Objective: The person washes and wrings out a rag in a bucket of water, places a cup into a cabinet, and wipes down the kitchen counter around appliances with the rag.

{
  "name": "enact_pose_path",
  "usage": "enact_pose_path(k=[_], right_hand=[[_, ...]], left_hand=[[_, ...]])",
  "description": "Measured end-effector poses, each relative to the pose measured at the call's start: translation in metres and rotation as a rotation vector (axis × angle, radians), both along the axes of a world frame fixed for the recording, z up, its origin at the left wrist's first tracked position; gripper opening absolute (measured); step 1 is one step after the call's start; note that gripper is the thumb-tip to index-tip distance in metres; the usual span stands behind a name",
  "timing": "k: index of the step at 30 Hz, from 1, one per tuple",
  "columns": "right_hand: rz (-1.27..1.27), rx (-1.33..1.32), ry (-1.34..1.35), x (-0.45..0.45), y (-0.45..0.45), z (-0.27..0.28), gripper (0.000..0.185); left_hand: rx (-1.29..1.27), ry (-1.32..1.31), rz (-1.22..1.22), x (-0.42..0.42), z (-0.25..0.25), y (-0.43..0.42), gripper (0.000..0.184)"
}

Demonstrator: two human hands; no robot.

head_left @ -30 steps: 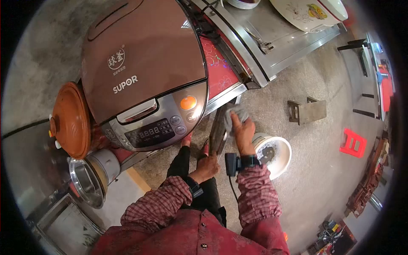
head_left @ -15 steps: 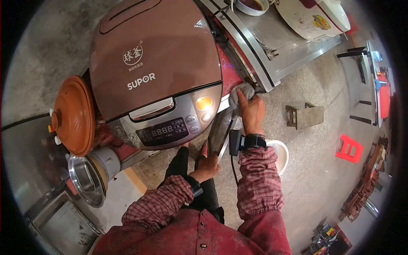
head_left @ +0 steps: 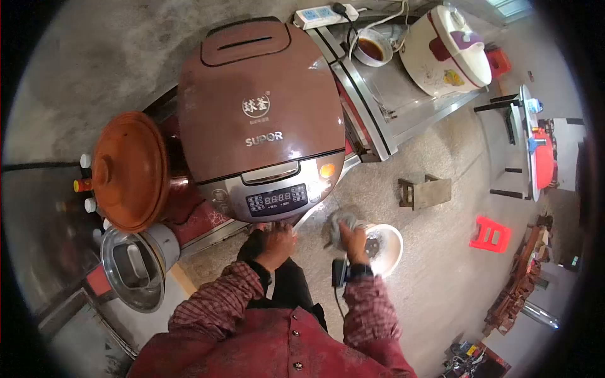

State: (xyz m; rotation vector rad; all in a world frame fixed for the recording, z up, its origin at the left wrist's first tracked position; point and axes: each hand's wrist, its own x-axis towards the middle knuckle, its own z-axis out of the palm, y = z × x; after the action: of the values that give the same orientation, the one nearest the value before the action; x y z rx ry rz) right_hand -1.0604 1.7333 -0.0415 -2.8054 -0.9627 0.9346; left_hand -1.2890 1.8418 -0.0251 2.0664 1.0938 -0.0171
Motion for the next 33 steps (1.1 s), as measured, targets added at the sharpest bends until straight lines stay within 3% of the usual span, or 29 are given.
enact_pose_path(k=[1, 3, 4, 5, 9, 11, 14, 20, 22, 24, 27, 28, 30, 33], right_hand=[[-0.25, 0.05, -0.028, -0.026, -0.002, 0.032, 0.058], [-0.386, 0.273, 0.186, -0.04, -0.042, 0.023, 0.048], [-0.432, 0.345, 0.318, -0.046, -0.051, 0.031, 0.043], [-0.513, 0.257, 0.307, -0.049, -0.058, 0.036, 0.04], [-0.532, 0.199, 0.288, -0.053, -0.061, 0.056, 0.042], [-0.66, 0.491, 0.46, -0.053, -0.059, 0.061, 0.047], [-0.812, 0.52, 0.606, -0.051, -0.011, 0.139, 0.049], [-0.801, 0.497, 0.734, 0.001, -0.016, 0.121, 0.049], [-0.851, 0.506, 0.801, 0.018, -0.032, 0.113, 0.052], [-0.607, 0.654, 0.764, 0.035, -0.049, 0.115, 0.043], [-0.432, 0.471, 0.797, 0.069, -0.059, 0.132, 0.038], [-0.457, 0.55, 0.862, 0.073, -0.062, 0.135, 0.037], [-0.919, 0.442, 1.16, 0.087, -0.058, 0.141, 0.039], [-0.708, 0.499, 1.172, 0.099, -0.058, 0.15, 0.04]], left_hand=[[-0.034, -0.02, 0.026, -0.008, 0.005, 0.002, 0.032], [0.193, 0.083, -0.099, -0.017, 0.011, 0.013, 0.029], [0.459, 0.07, -0.165, -0.02, 0.026, 0.023, 0.028], [0.726, 0.058, -0.228, -0.023, 0.036, 0.031, 0.028], [0.743, 0.083, -0.396, -0.024, 0.05, 0.046, 0.029], [0.792, 0.051, -0.454, -0.027, 0.047, 0.047, 0.028], [0.848, 0.046, -0.583, -0.028, 0.048, 0.054, 0.028], [1.004, 0.186, -0.682, -0.022, 0.032, 0.05, 0.009], [0.937, 0.182, -0.684, -0.021, 0.03, 0.052, 0.01], [0.795, 0.148, -0.676, -0.018, 0.026, 0.055, 0.011], [0.791, 0.304, -0.691, -0.015, 0.025, 0.052, 0.01], [0.759, 0.436, -0.663, -0.012, 0.024, 0.049, 0.009], [0.744, 0.48, -0.668, -0.012, 0.03, 0.047, 0.011], [0.669, 0.618, -0.658, -0.009, 0.029, 0.047, 0.015]])
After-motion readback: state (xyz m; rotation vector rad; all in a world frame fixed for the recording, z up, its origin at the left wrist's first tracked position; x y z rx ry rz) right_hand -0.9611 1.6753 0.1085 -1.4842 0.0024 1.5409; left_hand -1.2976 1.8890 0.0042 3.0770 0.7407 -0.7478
